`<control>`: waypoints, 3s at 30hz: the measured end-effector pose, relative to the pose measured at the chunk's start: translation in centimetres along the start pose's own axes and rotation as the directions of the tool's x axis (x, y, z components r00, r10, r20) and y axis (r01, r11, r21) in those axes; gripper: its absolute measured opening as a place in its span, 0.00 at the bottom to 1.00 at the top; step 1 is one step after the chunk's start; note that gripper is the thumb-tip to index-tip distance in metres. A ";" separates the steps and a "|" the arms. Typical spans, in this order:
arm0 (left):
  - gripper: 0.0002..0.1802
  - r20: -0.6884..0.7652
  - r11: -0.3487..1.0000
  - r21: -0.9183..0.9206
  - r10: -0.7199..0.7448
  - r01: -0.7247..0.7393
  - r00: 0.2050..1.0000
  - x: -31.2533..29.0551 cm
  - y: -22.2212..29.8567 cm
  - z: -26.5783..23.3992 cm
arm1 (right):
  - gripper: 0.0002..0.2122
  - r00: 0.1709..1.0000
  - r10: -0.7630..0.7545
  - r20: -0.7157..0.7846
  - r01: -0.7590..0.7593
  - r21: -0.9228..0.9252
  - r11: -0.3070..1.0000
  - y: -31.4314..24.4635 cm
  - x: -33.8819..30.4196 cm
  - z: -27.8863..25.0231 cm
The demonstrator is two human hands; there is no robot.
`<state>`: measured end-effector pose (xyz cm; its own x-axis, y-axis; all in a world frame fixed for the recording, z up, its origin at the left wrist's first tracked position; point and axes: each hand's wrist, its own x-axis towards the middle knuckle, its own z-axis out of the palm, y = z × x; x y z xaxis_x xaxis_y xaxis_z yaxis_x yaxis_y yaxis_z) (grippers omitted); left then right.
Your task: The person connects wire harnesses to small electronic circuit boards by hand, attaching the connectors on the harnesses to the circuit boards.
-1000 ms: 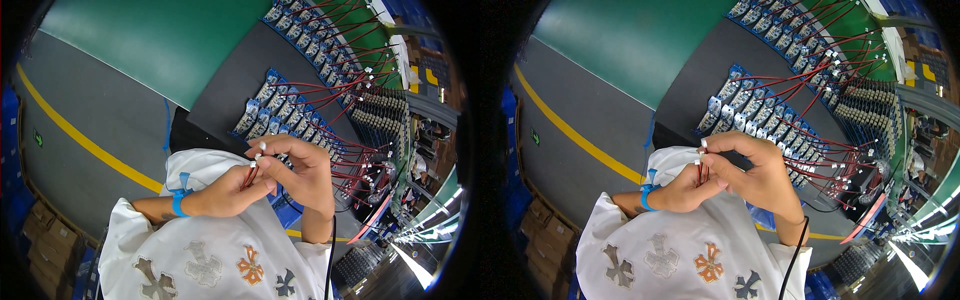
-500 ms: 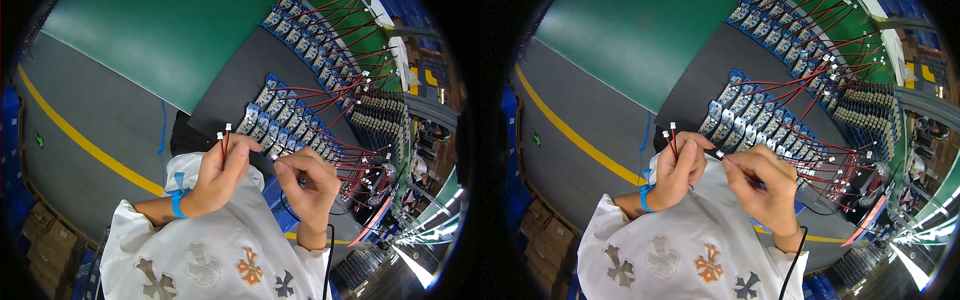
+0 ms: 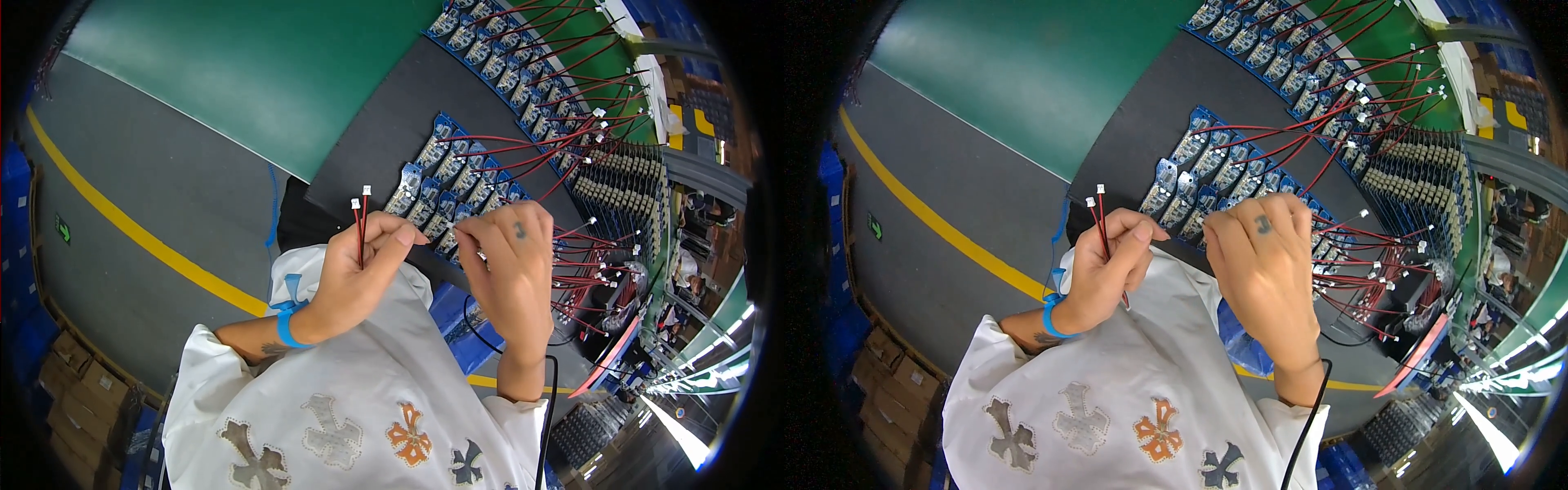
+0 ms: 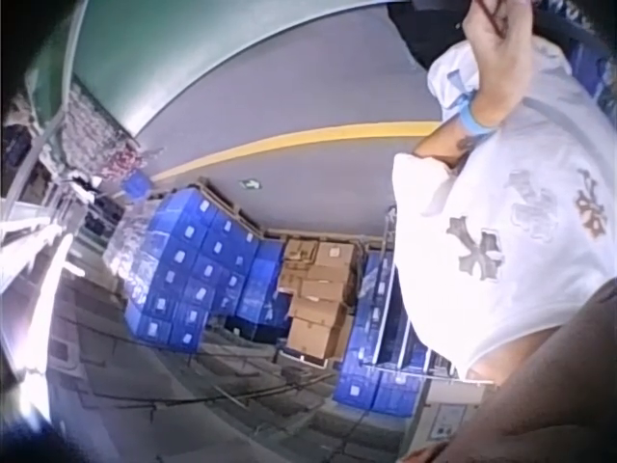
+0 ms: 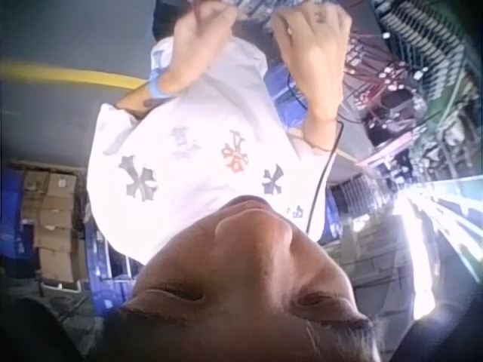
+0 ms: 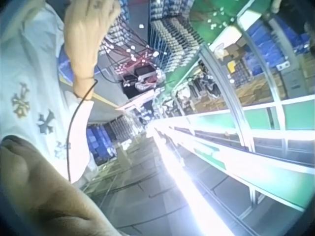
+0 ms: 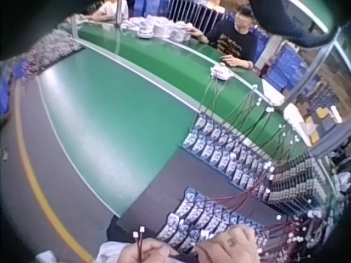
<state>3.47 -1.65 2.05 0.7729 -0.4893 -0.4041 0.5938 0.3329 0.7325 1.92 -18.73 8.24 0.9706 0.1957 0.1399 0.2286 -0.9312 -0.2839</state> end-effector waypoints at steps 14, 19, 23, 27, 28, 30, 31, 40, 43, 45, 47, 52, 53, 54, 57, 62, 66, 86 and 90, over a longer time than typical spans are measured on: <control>0.08 0.053 0.999 -0.019 -0.045 0.046 0.998 -0.2 -0.1 -0.3 | 0.04 0.986 -0.061 0.153 0.078 -0.109 0.991 0.3 0.5 1.6; 0.08 0.071 0.998 -0.031 -0.052 0.055 0.996 -0.3 0.0 -0.3 | 0.05 0.961 -0.054 0.270 0.113 -0.210 0.971 -0.5 1.1 1.0; 0.08 0.075 0.998 -0.032 -0.049 0.052 0.996 -0.3 -0.2 -0.3 | 0.05 0.933 -0.030 0.358 0.126 -0.249 0.960 -1.1 1.7 0.8; 0.08 0.114 0.996 -0.057 -0.067 0.074 0.991 -0.4 0.0 -0.1 | 0.05 0.937 -0.021 0.348 0.121 -0.268 0.956 -1.4 1.6 1.3; 0.08 0.114 0.996 -0.055 -0.070 0.077 0.991 -0.4 -0.1 -0.1 | 0.06 0.942 -0.026 0.336 0.134 -0.303 0.944 -1.6 1.5 1.4; 0.08 0.101 0.998 -0.015 -0.058 0.060 0.993 -0.4 -0.3 -0.2 | 0.06 0.932 -0.026 0.361 0.149 -0.317 0.936 -1.8 1.8 1.6; 0.08 0.104 0.998 -0.014 -0.059 0.061 0.993 -0.4 -0.4 -0.3 | 0.06 0.922 -0.031 0.387 0.171 -0.333 0.927 -1.9 2.0 1.5; 0.07 0.128 0.998 -0.006 -0.059 0.061 0.990 -0.7 -0.2 0.0 | 0.07 0.927 -0.025 0.375 0.143 -0.292 0.946 -1.5 1.6 1.7; 0.07 0.112 0.996 -0.053 -0.072 0.079 0.991 -0.8 -0.4 -0.3 | 0.07 0.925 0.001 0.381 0.138 -0.338 0.931 -2.1 1.8 2.2; 0.07 0.099 0.996 -0.063 -0.063 0.070 0.993 -0.9 -0.4 -0.6 | 0.07 0.921 0.006 0.389 0.143 -0.353 0.925 -2.0 1.8 2.4; 0.07 0.109 0.998 -0.003 -0.059 0.060 0.992 -1.0 -0.2 -0.8 | 0.04 0.914 -0.036 0.405 0.141 -0.231 0.963 -1.3 1.8 2.3; 0.06 0.145 0.999 -0.012 -0.051 0.053 0.988 -1.3 0.3 -0.8 | 0.05 0.953 0.002 0.302 0.038 -0.128 0.991 -0.6 0.9 0.1; 0.07 0.156 0.998 -0.009 -0.058 0.060 0.986 -1.3 0.2 -0.9 | 0.05 0.974 0.032 0.223 -0.017 -0.067 0.998 -0.6 0.7 -0.3; 0.07 0.152 0.998 -0.014 -0.058 0.061 0.987 -1.2 0.0 -0.8 | 0.06 0.960 0.071 0.270 -0.046 -0.096 0.994 -0.7 0.7 -0.9; 0.07 0.145 0.998 0.010 -0.058 0.057 0.988 -0.8 -0.1 -0.6 | 0.09 0.969 0.077 0.233 -0.067 -0.052 0.996 -0.6 0.4 -1.1; 0.08 0.194 0.992 0.056 -0.124 0.115 0.973 -0.5 -0.5 -0.4 | 0.09 0.965 0.104 0.241 -0.078 -0.113 0.991 -0.9 0.2 -0.4; 0.08 0.185 0.990 0.070 -0.136 0.125 0.973 -0.6 -0.8 -0.5 | 0.10 0.966 0.160 0.202 -0.125 -0.177 0.976 -0.7 0.2 -0.8; 0.07 0.262 0.989 0.056 -0.147 0.137 0.954 -0.6 -0.3 -0.6 | 0.02 0.950 0.047 0.309 0.016 -0.200 0.980 0.5 0.0 0.5; 0.08 0.270 0.987 0.064 -0.159 0.148 0.950 -0.7 -0.1 -0.4 | 0.03 0.936 0.038 0.349 0.058 -0.262 0.963 0.1 0.1 1.1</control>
<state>3.00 -1.06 2.05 0.5790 -0.7350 -0.3528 0.6858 0.2051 0.6982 2.09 -18.49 7.22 0.9437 0.2548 -0.2108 0.2571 -0.9662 -0.0171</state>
